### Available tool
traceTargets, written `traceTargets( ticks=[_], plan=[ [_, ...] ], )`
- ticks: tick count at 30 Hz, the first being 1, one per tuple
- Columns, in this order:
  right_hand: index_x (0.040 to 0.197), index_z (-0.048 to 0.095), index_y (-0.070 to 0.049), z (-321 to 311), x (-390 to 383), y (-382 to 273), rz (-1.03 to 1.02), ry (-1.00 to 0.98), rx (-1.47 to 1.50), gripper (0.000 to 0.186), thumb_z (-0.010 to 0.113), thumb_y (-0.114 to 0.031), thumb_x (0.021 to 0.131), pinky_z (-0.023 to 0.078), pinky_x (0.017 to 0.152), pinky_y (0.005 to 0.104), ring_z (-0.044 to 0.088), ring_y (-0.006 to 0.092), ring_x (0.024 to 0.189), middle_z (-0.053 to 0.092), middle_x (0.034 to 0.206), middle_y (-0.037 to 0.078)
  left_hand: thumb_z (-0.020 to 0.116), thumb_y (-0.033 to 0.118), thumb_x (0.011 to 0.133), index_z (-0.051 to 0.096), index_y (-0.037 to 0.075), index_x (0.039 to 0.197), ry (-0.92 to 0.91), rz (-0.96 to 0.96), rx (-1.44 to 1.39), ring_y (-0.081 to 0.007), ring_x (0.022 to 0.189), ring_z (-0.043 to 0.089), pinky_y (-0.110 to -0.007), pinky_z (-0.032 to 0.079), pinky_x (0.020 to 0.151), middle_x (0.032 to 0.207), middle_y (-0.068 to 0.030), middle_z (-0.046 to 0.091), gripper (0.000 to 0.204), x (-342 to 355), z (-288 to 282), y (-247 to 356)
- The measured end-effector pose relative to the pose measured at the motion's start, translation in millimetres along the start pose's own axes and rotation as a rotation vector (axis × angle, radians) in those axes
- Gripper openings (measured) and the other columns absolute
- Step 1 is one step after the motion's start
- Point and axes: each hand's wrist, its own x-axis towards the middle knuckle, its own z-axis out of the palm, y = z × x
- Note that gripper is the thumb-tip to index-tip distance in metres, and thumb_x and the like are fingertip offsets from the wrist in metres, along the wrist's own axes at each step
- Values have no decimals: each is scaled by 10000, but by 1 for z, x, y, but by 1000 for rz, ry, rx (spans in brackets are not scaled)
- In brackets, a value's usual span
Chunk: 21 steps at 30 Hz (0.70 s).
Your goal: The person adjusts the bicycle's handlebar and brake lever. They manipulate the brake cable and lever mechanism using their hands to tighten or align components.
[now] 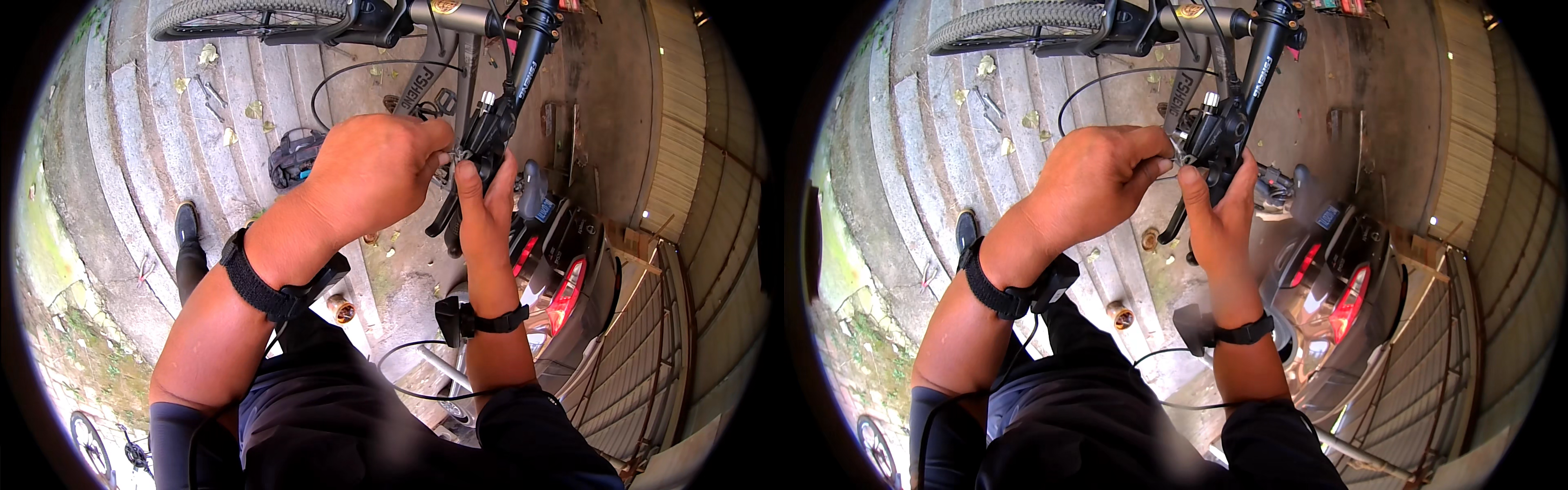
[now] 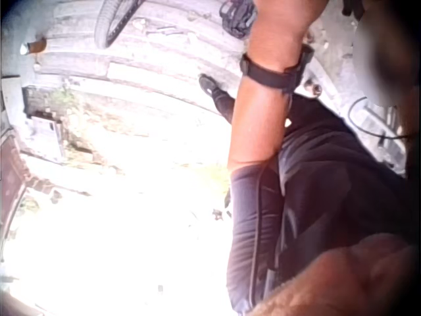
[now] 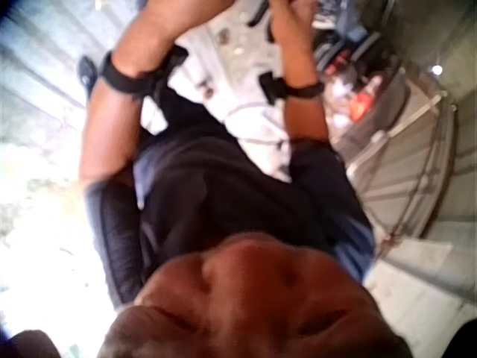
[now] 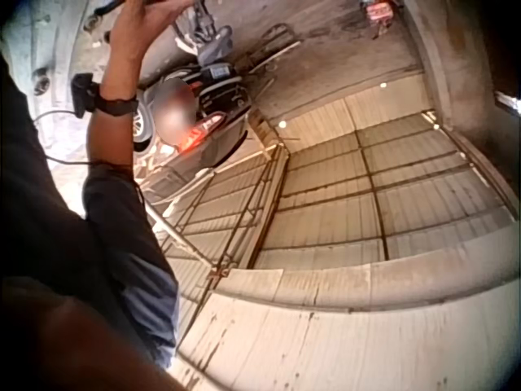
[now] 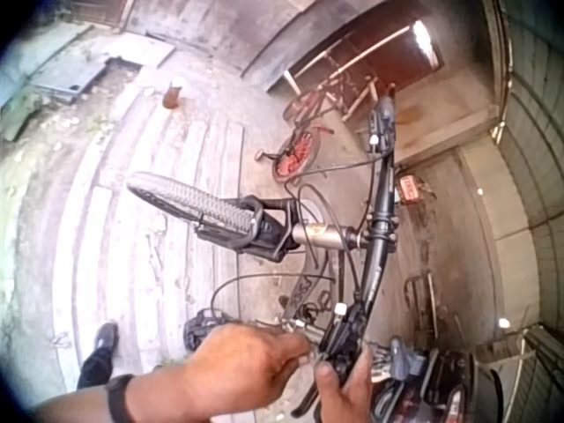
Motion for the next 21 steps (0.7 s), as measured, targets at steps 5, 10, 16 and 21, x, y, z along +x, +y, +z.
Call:
traceTargets(
  ticks=[5, 10, 16, 21],
  plan=[
    [1426, 393, 34, -2, -1, 10, -8, -8, -37, 789, 715, -509, 952, 475, 946, 323, 583, 161, 1052, 611, 1192, 111, 680, 160, 909, 659, 66, 934, -56, -74, 21, -414, 703, 647, -485, 510, 617, 737, -165, 665, 99, -5, -4, 14],
    [1430, 387, 35, -2, -1, 3, -2, -12, -45, 817, 717, -532, 942, 483, 938, 330, 592, 169, 1038, 615, 1184, 115, 678, 154, 901, 659, 52, 918, -41, -89, 21, -413, 692, 650, -487, 511, 615, 724, -172, 661, 106, -4, -5, 18],
    [1428, 383, 33, -3, -1, 6, -31, 9, -81, 823, 730, -526, 933, 485, 911, 317, 589, 156, 1003, 617, 1155, 101, 680, 153, 899, 660, 56, 900, -44, -96, 32, -405, 694, 653, -481, 514, 619, 730, -165, 666, 99, -2, -3, 16],
    [1429, 377, 32, -3, -2, 4, -25, -5, -54, 811, 739, -501, 935, 482, 877, 306, 572, 140, 964, 608, 1117, 80, 686, 151, 895, 661, 62, 894, -65, -82, 0, -406, 704, 653, -477, 514, 624, 732, -164, 663, 92, 0, -6, 11]
  ],
)
